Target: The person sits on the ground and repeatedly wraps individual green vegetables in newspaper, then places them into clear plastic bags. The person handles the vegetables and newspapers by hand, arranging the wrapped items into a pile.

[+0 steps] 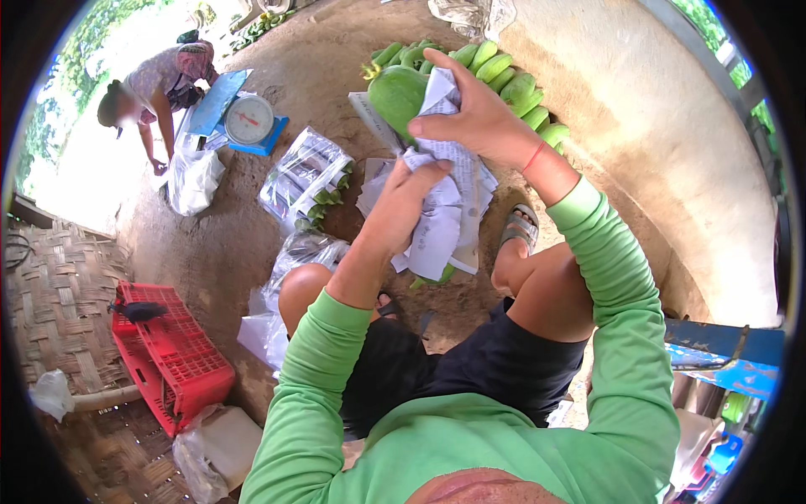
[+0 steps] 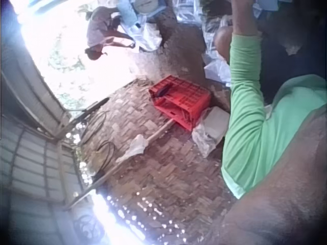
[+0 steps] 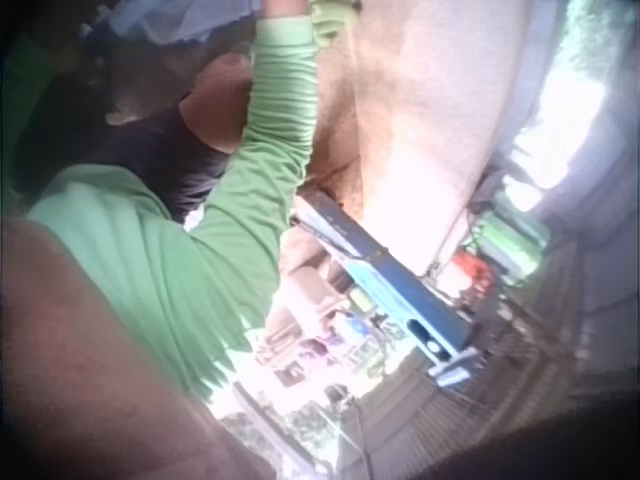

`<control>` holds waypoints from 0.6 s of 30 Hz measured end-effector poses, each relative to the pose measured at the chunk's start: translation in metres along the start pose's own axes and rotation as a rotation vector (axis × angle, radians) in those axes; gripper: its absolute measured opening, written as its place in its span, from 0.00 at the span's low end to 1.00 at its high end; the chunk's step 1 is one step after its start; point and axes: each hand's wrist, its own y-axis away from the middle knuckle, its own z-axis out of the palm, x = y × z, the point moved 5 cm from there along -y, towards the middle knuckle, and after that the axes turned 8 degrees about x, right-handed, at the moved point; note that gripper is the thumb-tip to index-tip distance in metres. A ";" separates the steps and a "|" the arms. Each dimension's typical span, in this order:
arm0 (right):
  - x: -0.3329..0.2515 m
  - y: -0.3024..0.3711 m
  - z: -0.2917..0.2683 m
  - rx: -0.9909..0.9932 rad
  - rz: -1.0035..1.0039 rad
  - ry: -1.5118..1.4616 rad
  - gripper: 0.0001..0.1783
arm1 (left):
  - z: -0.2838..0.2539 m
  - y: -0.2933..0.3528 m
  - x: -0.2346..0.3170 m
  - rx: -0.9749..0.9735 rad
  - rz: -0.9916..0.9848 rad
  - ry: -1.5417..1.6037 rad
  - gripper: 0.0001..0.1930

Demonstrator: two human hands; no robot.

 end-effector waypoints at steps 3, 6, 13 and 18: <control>-0.002 0.004 -0.003 -0.034 0.170 -0.250 0.56 | -0.010 -0.004 -0.007 -0.087 -0.099 0.201 0.18; 0.015 0.002 -0.012 0.049 0.249 -0.480 0.37 | -0.001 0.000 -0.002 -0.225 -0.100 0.364 0.19; 0.005 0.004 0.001 0.064 0.173 -0.385 0.54 | 0.018 -0.003 0.013 -0.214 0.079 0.510 0.32; -0.004 0.012 0.003 0.003 0.049 0.029 0.67 | 0.012 0.001 0.033 -0.191 0.194 0.493 0.42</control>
